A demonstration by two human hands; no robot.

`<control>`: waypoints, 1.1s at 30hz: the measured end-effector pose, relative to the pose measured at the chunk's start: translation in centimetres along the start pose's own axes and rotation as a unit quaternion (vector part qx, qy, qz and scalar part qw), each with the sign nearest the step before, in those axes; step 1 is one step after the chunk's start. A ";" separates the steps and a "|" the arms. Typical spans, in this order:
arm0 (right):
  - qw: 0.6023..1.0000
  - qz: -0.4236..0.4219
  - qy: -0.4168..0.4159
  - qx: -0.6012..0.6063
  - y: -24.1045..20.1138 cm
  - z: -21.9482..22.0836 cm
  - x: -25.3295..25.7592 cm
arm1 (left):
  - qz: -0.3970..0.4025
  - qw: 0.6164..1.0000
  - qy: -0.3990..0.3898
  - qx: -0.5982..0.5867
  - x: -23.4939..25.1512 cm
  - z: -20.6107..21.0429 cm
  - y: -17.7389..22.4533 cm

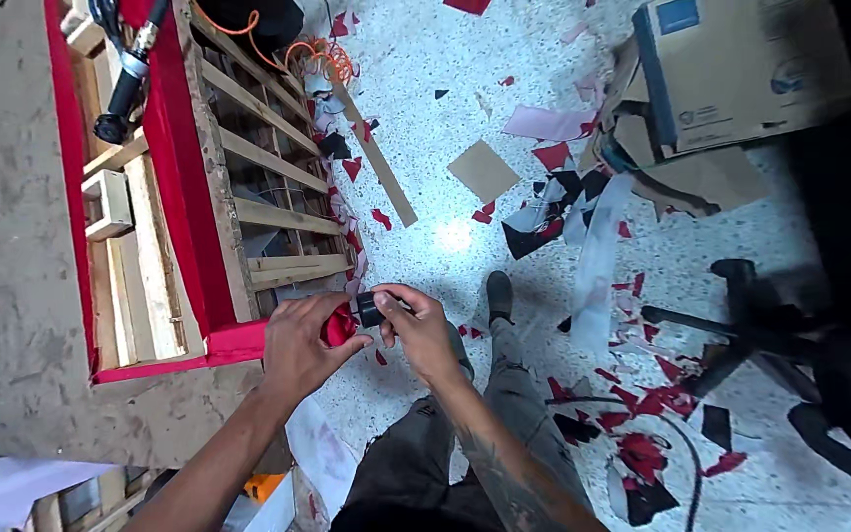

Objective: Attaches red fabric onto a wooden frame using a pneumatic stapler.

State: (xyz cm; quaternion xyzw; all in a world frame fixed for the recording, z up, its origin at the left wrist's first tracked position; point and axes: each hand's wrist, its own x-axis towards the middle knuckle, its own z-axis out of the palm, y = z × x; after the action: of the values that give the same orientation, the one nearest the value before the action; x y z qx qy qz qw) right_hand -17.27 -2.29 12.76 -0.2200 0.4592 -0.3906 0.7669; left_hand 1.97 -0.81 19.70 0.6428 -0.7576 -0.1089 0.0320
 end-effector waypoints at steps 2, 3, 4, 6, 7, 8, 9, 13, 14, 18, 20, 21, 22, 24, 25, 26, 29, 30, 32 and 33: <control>1.000 -0.002 -0.003 -0.014 -0.1 0.4 0.0 | -0.001 1.000 0.004 0.008 0.0 0.1 -0.1; 1.000 -0.007 -0.002 -0.023 0.0 0.4 0.0 | -0.001 1.000 0.004 0.009 0.0 0.2 -0.1; 0.999 -0.013 0.000 -0.033 0.0 0.4 0.1 | -0.003 1.000 0.004 0.010 0.1 0.2 0.0; 0.999 -0.017 -0.002 -0.051 -0.2 0.1 0.0 | -0.008 1.000 0.000 0.014 0.2 0.2 0.1; 0.998 -0.014 -0.003 -0.059 -0.5 0.0 -0.1 | -0.008 1.000 -0.001 0.018 0.3 0.1 0.2; 0.998 -0.009 -0.002 -0.066 -0.6 -0.1 -0.1 | -0.007 1.000 -0.001 0.021 0.3 0.1 0.2; 0.997 -0.004 -0.002 -0.072 -0.7 -0.2 -0.2 | -0.007 1.000 -0.002 0.022 0.3 0.1 0.2; 0.997 -0.011 0.009 -0.071 -0.5 0.2 -0.1 | -0.007 1.000 -0.008 0.023 0.5 0.1 0.3; 0.998 -0.014 0.012 -0.066 -0.4 0.3 -0.1 | -0.005 1.000 -0.012 0.026 0.6 0.1 0.3; 0.997 -0.008 0.001 -0.077 -0.6 0.5 -0.1 | 0.023 0.998 -0.033 0.040 1.3 0.1 0.3; 0.989 -0.019 -0.031 -0.145 -1.0 -0.6 0.1 | 0.037 0.998 -0.035 0.035 1.3 0.1 0.3; 0.981 -0.037 -0.047 -0.185 -1.6 -1.9 0.5 | 0.041 0.998 -0.033 0.033 1.3 0.1 0.2; 0.973 -0.061 -0.054 -0.214 -2.8 -4.2 1.0 | 0.043 0.998 -0.031 0.032 1.3 0.1 0.3; 0.961 -0.139 -0.054 -0.234 -6.0 -10.3 3.1 | 0.044 0.998 -0.025 0.027 1.4 0.0 0.2; 0.961 -0.160 -0.061 -0.216 -7.3 -11.6 4.3 | 0.044 0.998 -0.024 0.030 1.4 -0.3 -0.1; 0.970 -0.163 -0.035 -0.175 -8.0 -10.1 4.7 | 0.044 0.998 -0.025 0.030 1.5 -0.5 -0.3; 0.982 -0.090 0.124 -0.111 -4.8 2.0 3.9 | 0.038 0.999 -0.031 0.015 0.6 0.3 -0.5; 0.989 -0.066 0.072 -0.114 -3.2 3.9 3.9 | 0.033 0.999 -0.036 0.014 -0.4 -0.3 -1.5; 0.988 -0.062 -0.028 -0.138 -2.8 2.8 4.7 | 0.038 0.999 -0.033 0.006 -1.6 -1.0 -3.0; 0.983 -0.070 -0.052 -0.160 -2.9 1.1 4.8 | 0.045 0.999 -0.024 -0.004 -1.8 -0.9 -3.1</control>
State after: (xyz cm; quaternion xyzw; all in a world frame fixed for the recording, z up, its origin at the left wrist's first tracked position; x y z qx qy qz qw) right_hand -16.12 -7.92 12.80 -0.3911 0.4590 -0.3530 0.7154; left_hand 5.40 0.36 20.12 0.6052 -0.7858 -0.1257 0.0211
